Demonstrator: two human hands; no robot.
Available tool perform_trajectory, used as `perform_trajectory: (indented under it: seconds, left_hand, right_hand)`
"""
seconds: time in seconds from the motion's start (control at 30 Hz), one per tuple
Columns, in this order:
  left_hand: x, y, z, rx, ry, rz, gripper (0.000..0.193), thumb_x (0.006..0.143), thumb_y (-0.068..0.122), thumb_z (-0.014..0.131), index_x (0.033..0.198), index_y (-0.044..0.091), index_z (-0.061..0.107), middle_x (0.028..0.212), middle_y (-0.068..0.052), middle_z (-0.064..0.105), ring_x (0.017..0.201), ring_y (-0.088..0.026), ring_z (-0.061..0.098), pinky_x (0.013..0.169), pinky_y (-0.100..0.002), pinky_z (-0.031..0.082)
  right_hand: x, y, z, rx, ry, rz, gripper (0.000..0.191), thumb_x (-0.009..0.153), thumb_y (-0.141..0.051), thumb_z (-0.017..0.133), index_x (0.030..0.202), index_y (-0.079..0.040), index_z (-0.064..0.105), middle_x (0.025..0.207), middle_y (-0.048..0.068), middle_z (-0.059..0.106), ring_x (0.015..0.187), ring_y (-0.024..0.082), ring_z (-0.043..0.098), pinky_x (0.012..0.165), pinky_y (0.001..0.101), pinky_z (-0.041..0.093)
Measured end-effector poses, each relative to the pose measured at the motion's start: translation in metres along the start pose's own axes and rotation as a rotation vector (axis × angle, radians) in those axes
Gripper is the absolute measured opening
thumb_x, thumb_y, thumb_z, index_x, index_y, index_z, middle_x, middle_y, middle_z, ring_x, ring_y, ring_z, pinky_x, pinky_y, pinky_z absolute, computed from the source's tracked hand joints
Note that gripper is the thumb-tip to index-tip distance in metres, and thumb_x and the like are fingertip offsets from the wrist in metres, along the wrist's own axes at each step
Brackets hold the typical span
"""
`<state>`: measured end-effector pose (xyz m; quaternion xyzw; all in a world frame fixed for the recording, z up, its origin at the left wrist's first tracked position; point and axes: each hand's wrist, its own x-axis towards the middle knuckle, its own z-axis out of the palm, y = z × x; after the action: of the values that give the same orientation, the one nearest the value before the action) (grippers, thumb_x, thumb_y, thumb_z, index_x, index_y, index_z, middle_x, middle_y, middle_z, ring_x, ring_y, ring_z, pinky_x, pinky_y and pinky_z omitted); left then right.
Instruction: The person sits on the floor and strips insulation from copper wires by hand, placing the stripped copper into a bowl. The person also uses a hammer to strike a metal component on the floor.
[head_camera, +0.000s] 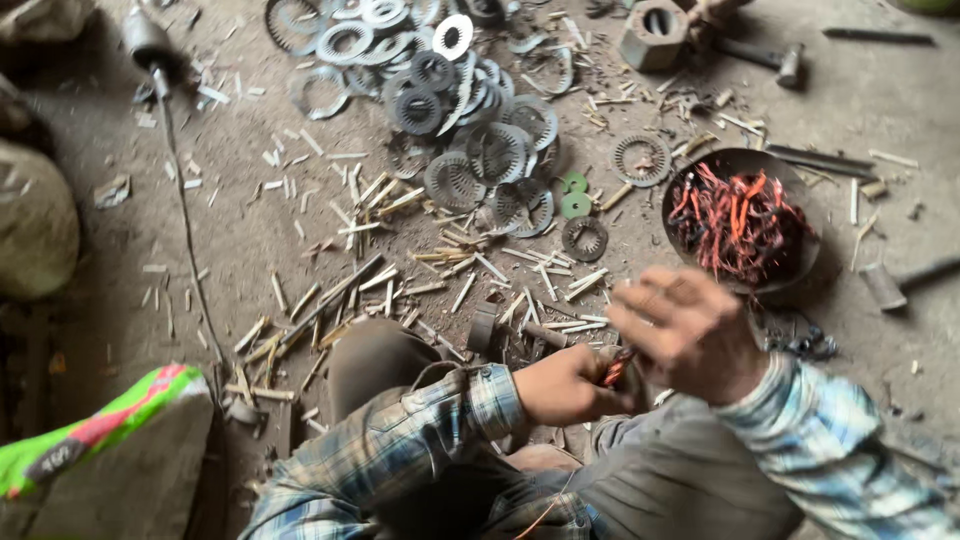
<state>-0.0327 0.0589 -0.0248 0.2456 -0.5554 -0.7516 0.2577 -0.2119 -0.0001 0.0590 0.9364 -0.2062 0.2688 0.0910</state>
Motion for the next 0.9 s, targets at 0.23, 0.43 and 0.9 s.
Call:
perform_trajectory:
  seconds: [0.23,0.43,0.9]
  left_hand:
    - [-0.017,-0.021,0.0,1.244,-0.033,-0.308,0.016,0.087,0.015,0.06,0.089,0.005,0.072,0.08,-0.016,0.072,0.074,-0.032,0.074,0.065,-0.045,0.061]
    - [-0.007,-0.016,-0.003,1.484,0.251,-0.027,0.03,0.097,0.028,0.053,0.105,0.004,0.068,0.095,-0.014,0.069,0.072,-0.028,0.07,0.057,-0.044,0.055]
    - [0.003,-0.037,-0.024,1.647,0.427,0.195,0.031,0.089,0.026,0.057,0.107,0.004,0.068,0.078,-0.006,0.065,0.077,-0.026,0.065,0.064,-0.042,0.051]
  right_hand:
    - [-0.047,-0.034,0.039,0.416,-0.719,0.174,0.014,0.066,-0.011,0.07,0.078,-0.007,0.063,0.068,0.009,0.068,0.065,0.033,0.068,0.056,0.0472,0.053]
    - [-0.082,-0.005,0.073,0.483,-1.104,0.407,0.02,0.074,-0.023,0.079,0.08,-0.008,0.067,0.068,0.011,0.069,0.065,0.03,0.068,0.06,0.0428,0.053]
    - [-0.072,-0.012,0.077,0.234,-1.002,0.722,0.024,0.087,-0.036,0.073,0.109,-0.029,0.079,0.072,0.005,0.072,0.063,0.02,0.065,0.061,0.04,0.053]
